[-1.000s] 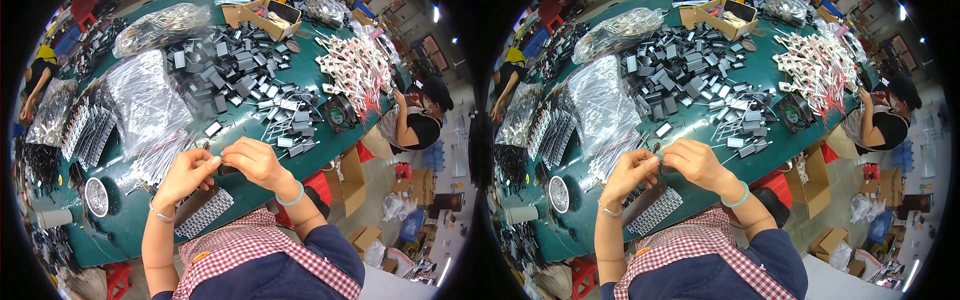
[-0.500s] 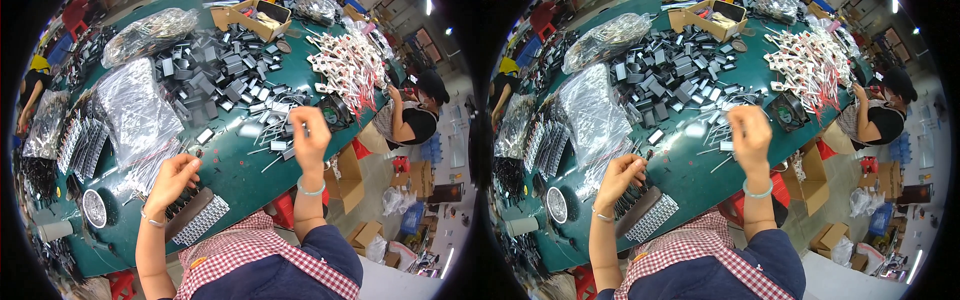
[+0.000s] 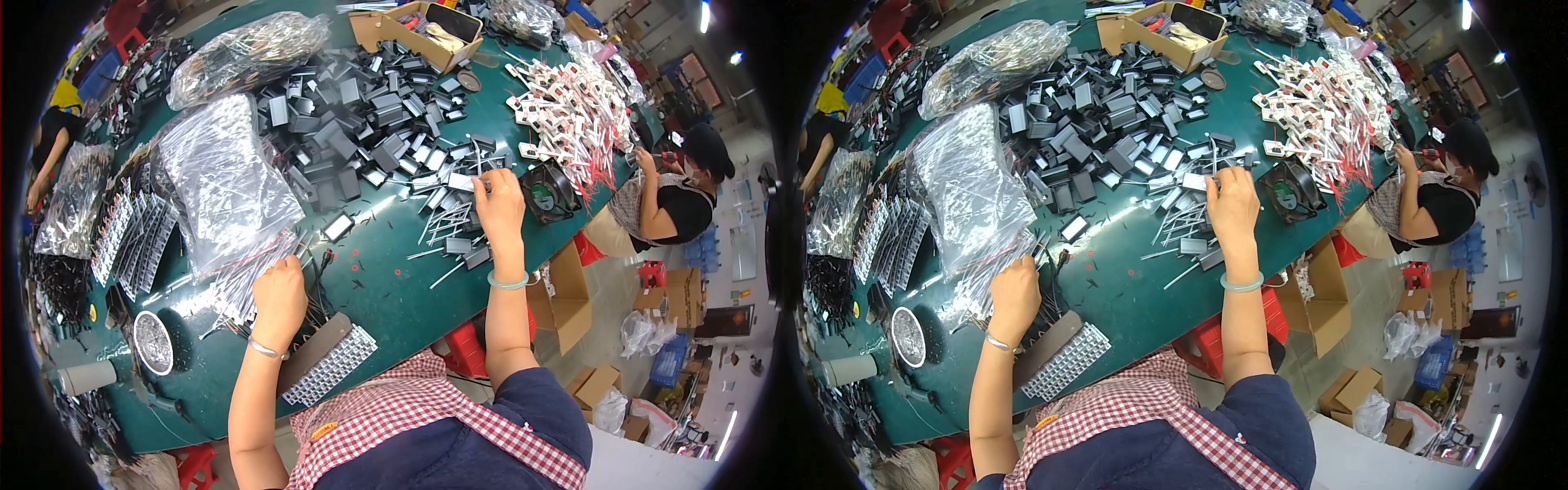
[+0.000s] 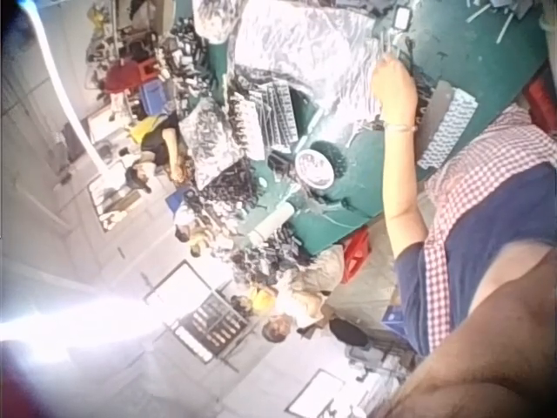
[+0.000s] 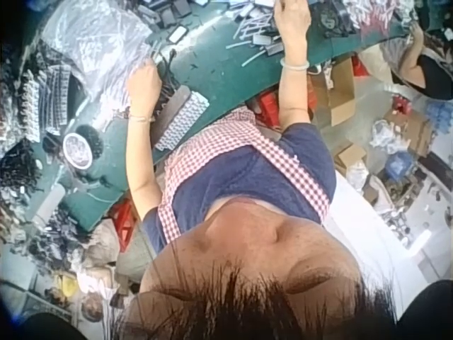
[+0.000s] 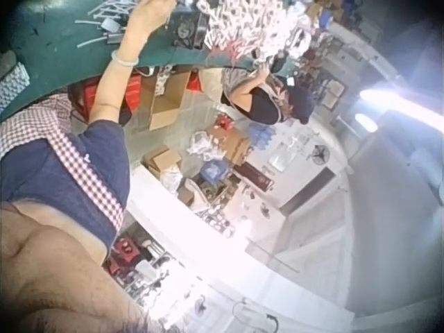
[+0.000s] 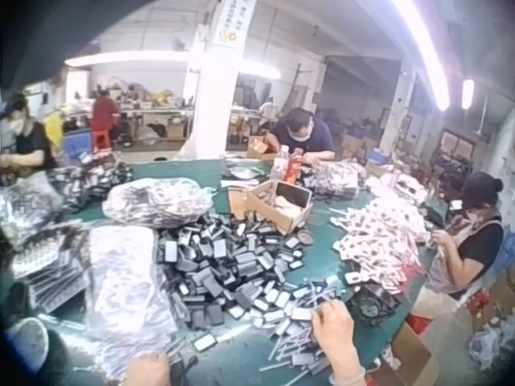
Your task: The person assembles electronic circuit boards and wires into plastic housings by hand on an assembly bench.
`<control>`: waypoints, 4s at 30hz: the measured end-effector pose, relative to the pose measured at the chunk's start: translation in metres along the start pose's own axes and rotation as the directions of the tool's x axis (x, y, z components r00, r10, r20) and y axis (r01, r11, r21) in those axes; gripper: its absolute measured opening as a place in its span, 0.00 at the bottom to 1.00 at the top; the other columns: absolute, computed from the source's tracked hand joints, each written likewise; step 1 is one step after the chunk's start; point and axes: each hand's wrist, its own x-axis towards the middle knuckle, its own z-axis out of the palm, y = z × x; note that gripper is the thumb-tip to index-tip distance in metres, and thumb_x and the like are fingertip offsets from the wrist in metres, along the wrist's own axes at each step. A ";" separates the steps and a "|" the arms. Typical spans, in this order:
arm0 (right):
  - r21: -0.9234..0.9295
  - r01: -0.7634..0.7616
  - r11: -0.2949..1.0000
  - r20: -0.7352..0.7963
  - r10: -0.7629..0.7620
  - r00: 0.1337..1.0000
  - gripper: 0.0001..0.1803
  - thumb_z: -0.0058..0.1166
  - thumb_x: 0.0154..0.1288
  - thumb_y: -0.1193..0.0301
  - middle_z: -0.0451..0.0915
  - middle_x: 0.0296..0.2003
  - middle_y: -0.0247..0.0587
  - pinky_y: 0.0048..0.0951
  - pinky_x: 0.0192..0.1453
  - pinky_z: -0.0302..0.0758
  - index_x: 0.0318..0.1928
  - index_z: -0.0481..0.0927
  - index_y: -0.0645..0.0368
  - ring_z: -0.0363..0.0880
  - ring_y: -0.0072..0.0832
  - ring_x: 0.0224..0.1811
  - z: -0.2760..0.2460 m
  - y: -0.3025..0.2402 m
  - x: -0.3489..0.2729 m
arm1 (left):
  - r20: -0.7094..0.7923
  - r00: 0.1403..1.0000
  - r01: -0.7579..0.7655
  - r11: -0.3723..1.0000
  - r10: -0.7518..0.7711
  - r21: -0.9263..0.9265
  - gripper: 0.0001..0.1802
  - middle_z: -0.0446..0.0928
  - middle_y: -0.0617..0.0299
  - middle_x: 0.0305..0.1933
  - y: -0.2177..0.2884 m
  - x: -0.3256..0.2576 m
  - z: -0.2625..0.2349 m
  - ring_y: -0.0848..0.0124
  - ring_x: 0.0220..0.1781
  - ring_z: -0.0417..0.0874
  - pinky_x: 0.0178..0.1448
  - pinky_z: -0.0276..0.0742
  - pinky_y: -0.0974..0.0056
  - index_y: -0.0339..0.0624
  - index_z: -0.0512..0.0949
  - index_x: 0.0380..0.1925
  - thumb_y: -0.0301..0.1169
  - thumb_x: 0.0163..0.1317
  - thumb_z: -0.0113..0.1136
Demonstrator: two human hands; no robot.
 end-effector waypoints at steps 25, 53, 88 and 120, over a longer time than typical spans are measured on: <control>0.815 -0.574 0.087 0.574 0.024 0.819 0.13 0.52 0.66 0.79 0.79 0.39 0.42 0.28 0.35 0.85 0.50 0.71 0.66 0.85 0.33 0.36 0.008 -0.091 0.012 | -0.185 0.968 -0.095 0.435 -0.169 -0.895 0.07 0.78 0.60 0.26 0.038 -0.015 -0.084 0.75 0.23 0.71 0.29 0.67 0.70 0.36 0.82 0.41 0.24 0.64 0.58; 0.469 -0.644 -0.604 0.751 -0.110 0.651 0.06 0.53 0.69 0.73 0.82 0.39 0.38 0.18 0.31 0.67 0.45 0.74 0.57 0.74 0.17 0.34 -0.017 -0.188 -0.071 | -0.540 0.838 -0.314 0.741 -0.076 -0.593 0.04 0.79 0.56 0.26 0.053 -0.022 -0.079 0.61 0.22 0.81 0.24 0.73 0.62 0.38 0.80 0.34 0.23 0.58 0.62; 0.470 -0.674 -0.570 0.787 -0.075 0.613 0.06 0.55 0.67 0.75 0.80 0.36 0.33 0.21 0.30 0.68 0.43 0.75 0.57 0.76 0.18 0.32 -0.015 -0.186 -0.076 | -0.294 0.923 -0.157 0.455 -0.248 -0.876 0.04 0.81 0.60 0.25 0.057 -0.024 -0.078 0.78 0.23 0.78 0.25 0.70 0.73 0.32 0.79 0.34 0.23 0.61 0.61; 0.681 -0.685 -0.259 0.692 -0.079 0.718 0.09 0.59 0.61 0.80 0.79 0.37 0.36 0.19 0.31 0.70 0.41 0.74 0.63 0.75 0.17 0.31 -0.020 -0.188 -0.072 | 0.211 0.965 0.184 -0.174 -0.153 -0.967 0.12 0.79 0.62 0.24 0.042 -0.024 -0.080 0.81 0.19 0.76 0.19 0.71 0.76 0.29 0.75 0.41 0.28 0.63 0.63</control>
